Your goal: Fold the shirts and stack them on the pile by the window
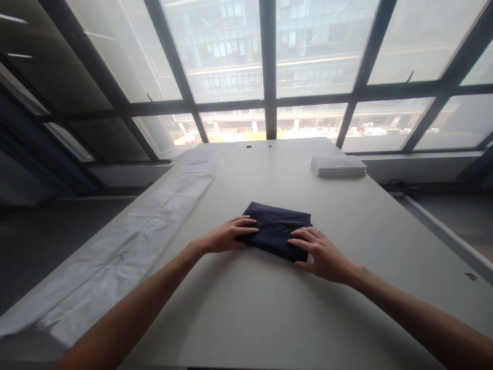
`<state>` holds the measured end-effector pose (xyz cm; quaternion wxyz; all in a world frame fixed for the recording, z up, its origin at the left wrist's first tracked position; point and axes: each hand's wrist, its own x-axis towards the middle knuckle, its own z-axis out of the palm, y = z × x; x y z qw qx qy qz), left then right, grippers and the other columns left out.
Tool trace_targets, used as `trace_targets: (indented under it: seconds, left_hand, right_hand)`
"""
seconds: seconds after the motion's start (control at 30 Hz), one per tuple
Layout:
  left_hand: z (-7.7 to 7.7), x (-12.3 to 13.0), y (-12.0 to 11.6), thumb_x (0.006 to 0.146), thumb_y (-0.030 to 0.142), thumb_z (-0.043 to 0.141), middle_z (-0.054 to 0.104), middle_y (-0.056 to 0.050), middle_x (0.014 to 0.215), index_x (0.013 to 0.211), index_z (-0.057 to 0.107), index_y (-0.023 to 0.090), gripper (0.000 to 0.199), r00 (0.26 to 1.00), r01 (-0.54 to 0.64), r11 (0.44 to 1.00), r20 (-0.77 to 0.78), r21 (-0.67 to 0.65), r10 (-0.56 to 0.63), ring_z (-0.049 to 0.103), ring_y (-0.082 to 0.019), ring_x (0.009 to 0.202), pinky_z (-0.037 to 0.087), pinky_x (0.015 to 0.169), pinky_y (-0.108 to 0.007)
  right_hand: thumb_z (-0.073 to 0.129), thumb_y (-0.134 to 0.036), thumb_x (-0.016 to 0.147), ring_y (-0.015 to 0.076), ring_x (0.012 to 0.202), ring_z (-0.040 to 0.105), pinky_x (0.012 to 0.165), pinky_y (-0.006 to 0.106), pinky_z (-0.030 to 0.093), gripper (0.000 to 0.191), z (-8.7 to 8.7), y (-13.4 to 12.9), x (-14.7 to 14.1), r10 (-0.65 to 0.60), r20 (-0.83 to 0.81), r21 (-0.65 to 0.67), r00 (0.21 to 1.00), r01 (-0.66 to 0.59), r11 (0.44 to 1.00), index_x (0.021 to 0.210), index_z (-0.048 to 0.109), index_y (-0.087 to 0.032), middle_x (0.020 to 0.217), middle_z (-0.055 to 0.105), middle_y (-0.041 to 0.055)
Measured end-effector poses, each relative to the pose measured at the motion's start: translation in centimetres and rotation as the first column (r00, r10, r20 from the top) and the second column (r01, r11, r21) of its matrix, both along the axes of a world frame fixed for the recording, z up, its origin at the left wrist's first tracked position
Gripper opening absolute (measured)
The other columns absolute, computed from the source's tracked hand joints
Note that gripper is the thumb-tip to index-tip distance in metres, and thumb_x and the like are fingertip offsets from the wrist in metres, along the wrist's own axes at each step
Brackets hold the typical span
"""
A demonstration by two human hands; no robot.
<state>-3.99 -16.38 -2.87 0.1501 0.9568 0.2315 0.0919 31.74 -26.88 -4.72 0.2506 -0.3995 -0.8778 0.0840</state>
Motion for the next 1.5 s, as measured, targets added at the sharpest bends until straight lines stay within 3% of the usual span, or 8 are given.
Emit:
trace_targets:
  seconds: [0.23,0.37,0.6,0.77,0.87,1.07,1.3,1.5]
  left_hand:
    - [-0.2,0.6,1.0,0.088,0.014,0.067,0.051,-0.005,0.153,0.151,0.046,0.031,0.068,0.999,0.012,0.987,-0.041,0.16,-0.006,0.047,-0.025,0.141,0.039,0.118,-0.039]
    - [-0.7,0.9,1.1,0.088,0.005,0.057,0.05,-0.003,0.153,0.15,0.047,0.03,0.068,0.994,0.037,0.975,-0.11,0.22,-0.013,0.047,-0.023,0.141,0.04,0.118,-0.039]
    - [-0.3,1.4,1.0,0.101,0.006,0.039,0.05,-0.005,0.153,0.145,0.052,0.024,0.05,0.998,-0.061,0.912,0.048,0.406,0.046,0.032,-0.025,0.149,0.032,0.122,-0.05]
    - [-1.5,0.2,-0.6,0.098,0.001,0.037,0.052,-0.001,0.151,0.148,0.05,0.03,0.059,1.0,0.011,0.954,-0.018,0.298,-0.006,0.035,-0.022,0.148,0.028,0.123,-0.05]
    - [-0.3,-0.4,-1.6,0.098,0.014,0.051,0.044,-0.002,0.157,0.151,0.044,0.035,0.057,0.996,-0.004,0.989,-0.085,0.148,0.017,0.029,-0.025,0.151,0.021,0.123,-0.056]
    - [1.6,5.7,-0.5,0.105,0.027,0.041,0.054,-0.006,0.15,0.148,0.051,0.026,0.044,0.969,-0.23,0.968,0.115,0.103,0.218,0.043,-0.023,0.143,0.029,0.122,-0.044]
    - [-4.3,10.7,3.2,0.106,0.033,0.034,0.033,-0.008,0.163,0.157,0.035,0.024,0.052,0.966,-0.23,0.958,-0.078,0.172,0.246,0.023,-0.027,0.153,0.018,0.122,-0.052]
    - [-4.5,9.1,4.7,0.105,0.056,0.031,0.031,-0.007,0.164,0.159,0.032,0.029,0.06,0.941,-0.315,0.941,-0.088,0.124,0.327,0.022,-0.03,0.153,0.015,0.123,-0.053]
  right_hand:
    - [0.062,-0.017,0.089,0.0234,0.101,0.065,0.107,0.046,0.043,0.018,0.8,1.1,-0.9,-0.171,-0.028,0.054,0.985,0.173,0.984,0.102,0.073,-0.023,0.104,0.074,0.0053]
    - [0.071,-0.024,0.085,0.0278,0.111,0.06,0.1,0.045,0.047,0.03,0.4,-0.2,-1.9,-0.183,0.058,0.086,0.981,0.177,0.98,0.115,0.07,-0.022,0.119,0.068,0.0093]
    - [0.05,-0.014,0.097,0.0252,0.092,0.056,0.084,0.039,0.045,0.022,1.7,0.1,-2.5,-0.296,0.114,0.297,0.948,0.252,0.921,0.104,0.071,-0.02,0.093,0.064,0.0092]
    - [0.051,-0.006,0.094,0.0219,0.083,0.055,0.076,0.035,0.043,0.02,0.1,-1.8,-3.3,-0.176,0.29,0.208,0.941,0.118,0.971,0.091,0.066,-0.019,0.09,0.062,0.0073]
    - [0.06,-0.022,0.095,0.022,0.087,0.057,0.077,0.034,0.045,0.009,0.3,-2.2,-3.3,-0.127,0.206,0.065,0.97,0.116,0.991,0.097,0.068,-0.021,0.094,0.064,0.0062]
    - [0.041,-0.025,0.101,0.0263,0.11,0.058,0.098,0.04,0.045,0.033,2.9,2.8,-6.9,-0.416,-0.07,0.032,0.907,0.419,0.907,0.121,0.067,-0.02,0.117,0.067,0.0124]
    - [0.037,-0.043,0.101,0.034,0.152,0.021,0.122,0.055,0.013,0.067,-2.8,5.8,-9.3,-0.543,0.157,-0.104,0.825,0.561,0.821,0.155,0.033,-0.003,0.162,0.029,0.0238]
    - [0.032,-0.062,0.099,0.0346,0.154,0.016,0.122,0.061,0.005,0.081,-4.4,5.3,-3.8,-0.632,0.22,-0.214,0.743,0.669,0.712,0.157,0.032,-0.005,0.164,0.025,0.0222]
